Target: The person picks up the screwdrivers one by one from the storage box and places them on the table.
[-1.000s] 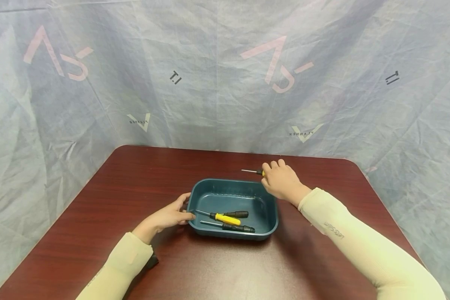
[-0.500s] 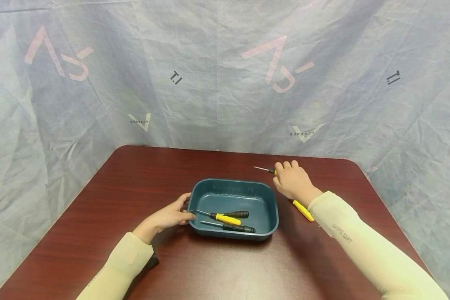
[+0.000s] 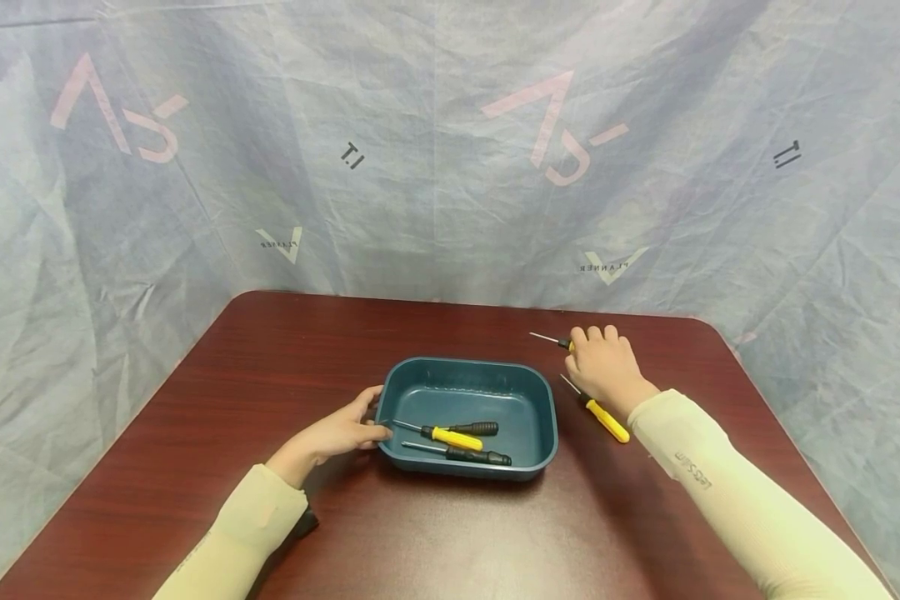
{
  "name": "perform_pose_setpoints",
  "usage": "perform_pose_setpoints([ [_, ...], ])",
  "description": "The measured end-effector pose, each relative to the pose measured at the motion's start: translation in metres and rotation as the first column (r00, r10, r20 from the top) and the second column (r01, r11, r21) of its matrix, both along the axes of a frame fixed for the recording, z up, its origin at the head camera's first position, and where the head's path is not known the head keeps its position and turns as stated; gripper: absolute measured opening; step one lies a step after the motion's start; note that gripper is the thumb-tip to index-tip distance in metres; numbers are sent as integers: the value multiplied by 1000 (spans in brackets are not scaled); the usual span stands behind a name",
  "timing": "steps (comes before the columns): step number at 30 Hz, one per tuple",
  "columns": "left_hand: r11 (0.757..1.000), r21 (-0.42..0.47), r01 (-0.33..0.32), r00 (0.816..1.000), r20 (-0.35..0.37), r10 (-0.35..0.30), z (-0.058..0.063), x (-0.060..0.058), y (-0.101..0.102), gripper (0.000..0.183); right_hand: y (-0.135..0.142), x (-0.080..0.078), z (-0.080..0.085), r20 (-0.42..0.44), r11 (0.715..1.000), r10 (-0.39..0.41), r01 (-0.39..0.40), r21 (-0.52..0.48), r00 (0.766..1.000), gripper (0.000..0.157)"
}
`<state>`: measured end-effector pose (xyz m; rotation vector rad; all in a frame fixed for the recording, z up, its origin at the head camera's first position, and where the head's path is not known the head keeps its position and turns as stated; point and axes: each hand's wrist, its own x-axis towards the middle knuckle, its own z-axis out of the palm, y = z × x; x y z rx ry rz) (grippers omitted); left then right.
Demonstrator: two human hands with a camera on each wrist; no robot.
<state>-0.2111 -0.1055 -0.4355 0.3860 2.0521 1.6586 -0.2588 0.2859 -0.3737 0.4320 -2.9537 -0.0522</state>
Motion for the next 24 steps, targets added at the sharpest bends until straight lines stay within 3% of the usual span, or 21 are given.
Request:
perform_pose_setpoints([
  [12,1000,-4,-7,1000,-7,7,1,1,0,73,13,1,-13,28,999,-46,47,-19,999,26],
  [24,1000,-11,-4,1000,-16,4,1,0,0,73,30,9,-24,142,992,-89,101,-77,986,25],
])
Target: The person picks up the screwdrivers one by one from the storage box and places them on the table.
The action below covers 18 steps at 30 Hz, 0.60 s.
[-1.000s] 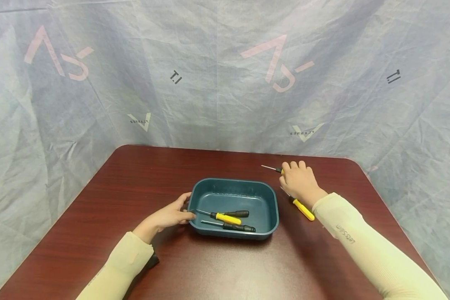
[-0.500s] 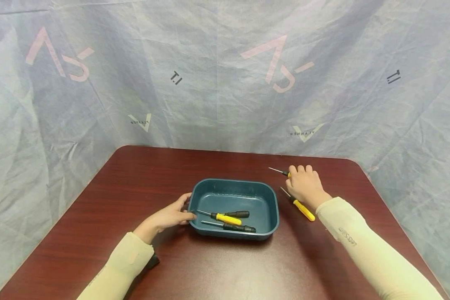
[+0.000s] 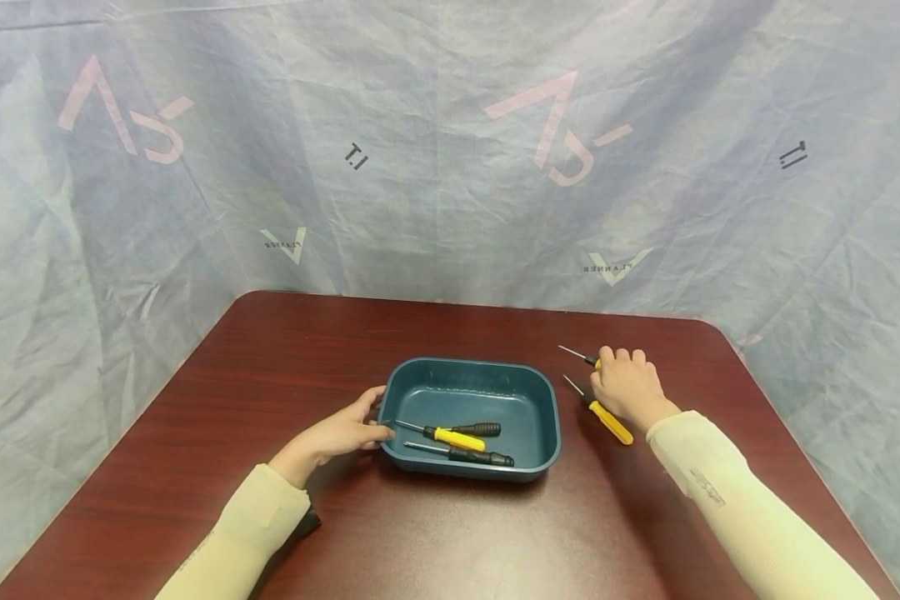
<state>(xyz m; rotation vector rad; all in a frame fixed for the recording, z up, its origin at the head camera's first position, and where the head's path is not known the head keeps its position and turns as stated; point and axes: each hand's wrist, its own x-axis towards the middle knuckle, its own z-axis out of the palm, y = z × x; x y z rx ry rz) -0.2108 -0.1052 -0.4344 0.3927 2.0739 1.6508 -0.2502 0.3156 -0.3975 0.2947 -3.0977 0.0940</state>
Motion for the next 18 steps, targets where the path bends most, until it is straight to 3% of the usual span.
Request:
perform_pose_setpoints([
  [18,1000,-18,-16,1000,0,16,2,2,0,73,23,6,-25,63,995,-64,68,-67,996,25],
])
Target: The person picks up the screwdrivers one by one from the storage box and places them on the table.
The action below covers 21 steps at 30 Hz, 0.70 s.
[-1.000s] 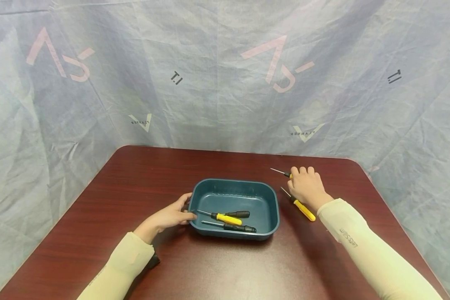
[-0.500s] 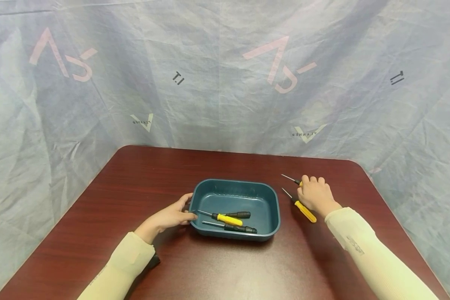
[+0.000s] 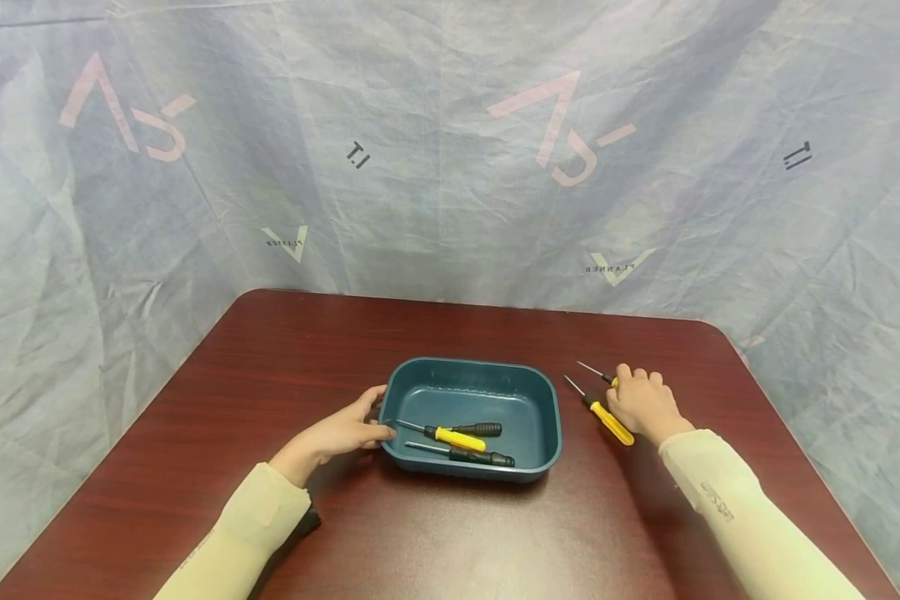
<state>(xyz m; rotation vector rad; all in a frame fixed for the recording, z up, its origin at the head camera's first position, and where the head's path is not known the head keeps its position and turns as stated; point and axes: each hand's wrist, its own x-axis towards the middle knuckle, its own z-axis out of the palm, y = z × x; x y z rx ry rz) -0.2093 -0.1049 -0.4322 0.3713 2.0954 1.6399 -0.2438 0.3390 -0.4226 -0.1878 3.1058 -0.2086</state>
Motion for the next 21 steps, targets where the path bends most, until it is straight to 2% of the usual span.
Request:
perform_pose_setpoints([
  [11,1000,5,2,1000,5,-2,-1,0,0,74,7,0,-13,27,998,-24,26,-51,999,23],
  [21,1000,8,8,1000,5,-8,-1,-1,-1,74,13,-4,-20,55,995,68,-63,-78,996,24],
])
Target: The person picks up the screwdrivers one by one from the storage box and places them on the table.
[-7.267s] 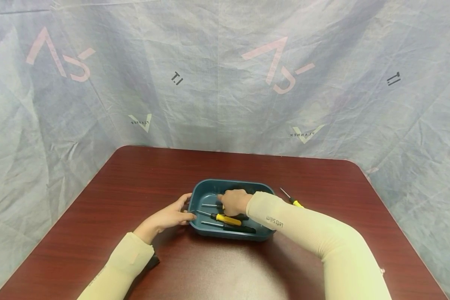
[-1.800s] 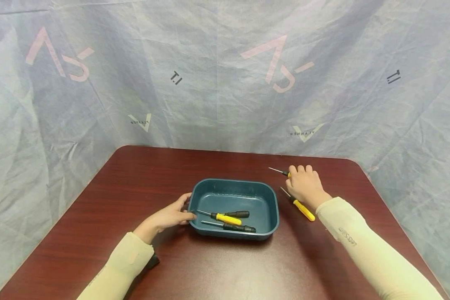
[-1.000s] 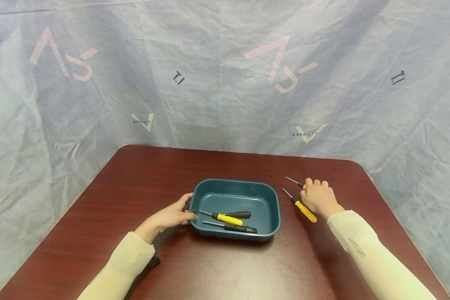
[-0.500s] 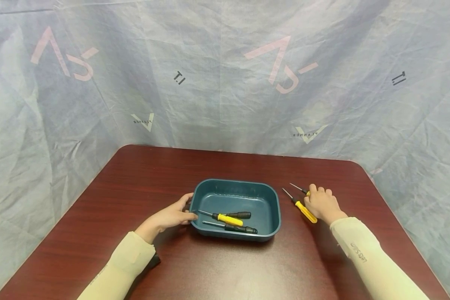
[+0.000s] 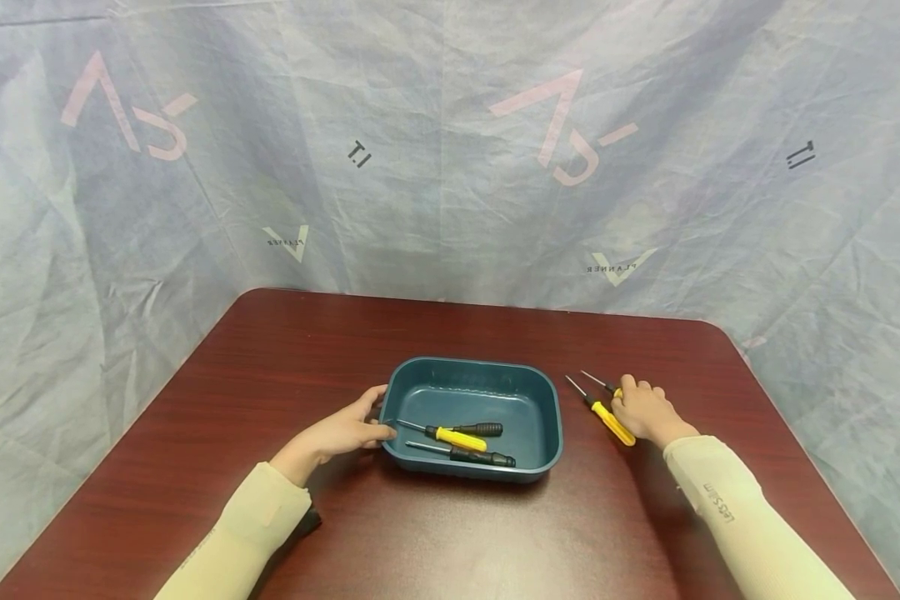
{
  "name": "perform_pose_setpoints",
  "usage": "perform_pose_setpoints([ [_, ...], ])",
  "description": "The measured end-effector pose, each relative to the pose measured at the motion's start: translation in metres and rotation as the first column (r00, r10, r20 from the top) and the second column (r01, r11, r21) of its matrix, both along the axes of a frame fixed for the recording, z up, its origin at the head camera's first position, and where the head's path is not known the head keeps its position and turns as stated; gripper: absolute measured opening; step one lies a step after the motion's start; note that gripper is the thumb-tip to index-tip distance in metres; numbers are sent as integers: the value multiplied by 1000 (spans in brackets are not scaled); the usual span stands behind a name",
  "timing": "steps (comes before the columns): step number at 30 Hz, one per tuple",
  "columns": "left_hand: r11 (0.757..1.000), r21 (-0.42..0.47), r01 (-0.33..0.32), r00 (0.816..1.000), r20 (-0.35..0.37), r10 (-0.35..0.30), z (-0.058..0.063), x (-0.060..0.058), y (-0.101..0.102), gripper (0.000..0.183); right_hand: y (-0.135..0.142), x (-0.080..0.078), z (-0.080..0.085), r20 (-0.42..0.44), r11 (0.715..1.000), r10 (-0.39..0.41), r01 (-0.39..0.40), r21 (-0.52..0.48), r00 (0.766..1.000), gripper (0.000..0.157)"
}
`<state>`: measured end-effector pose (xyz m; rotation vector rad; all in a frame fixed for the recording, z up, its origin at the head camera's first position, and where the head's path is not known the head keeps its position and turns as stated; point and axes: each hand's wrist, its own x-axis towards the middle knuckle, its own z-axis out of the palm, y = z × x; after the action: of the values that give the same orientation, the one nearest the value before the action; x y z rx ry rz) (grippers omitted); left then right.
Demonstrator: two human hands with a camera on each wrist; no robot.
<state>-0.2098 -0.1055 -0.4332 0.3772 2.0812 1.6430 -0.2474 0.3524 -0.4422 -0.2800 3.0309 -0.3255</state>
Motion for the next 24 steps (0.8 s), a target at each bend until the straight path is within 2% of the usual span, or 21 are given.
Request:
perform_pose_setpoints([
  [8,1000,3,5,1000,3,-5,-2,-1,0,74,3,0,-2,28,1000,6,-6,-27,1000,23],
  [13,1000,4,4,1000,6,-4,0,-1,0,74,5,-1,-5,17,999,18,-18,-38,1000,20],
  [24,1000,-1,5,1000,8,-5,2,1,0,74,5,-1,-2,62,998,23,-19,-64,998,24],
])
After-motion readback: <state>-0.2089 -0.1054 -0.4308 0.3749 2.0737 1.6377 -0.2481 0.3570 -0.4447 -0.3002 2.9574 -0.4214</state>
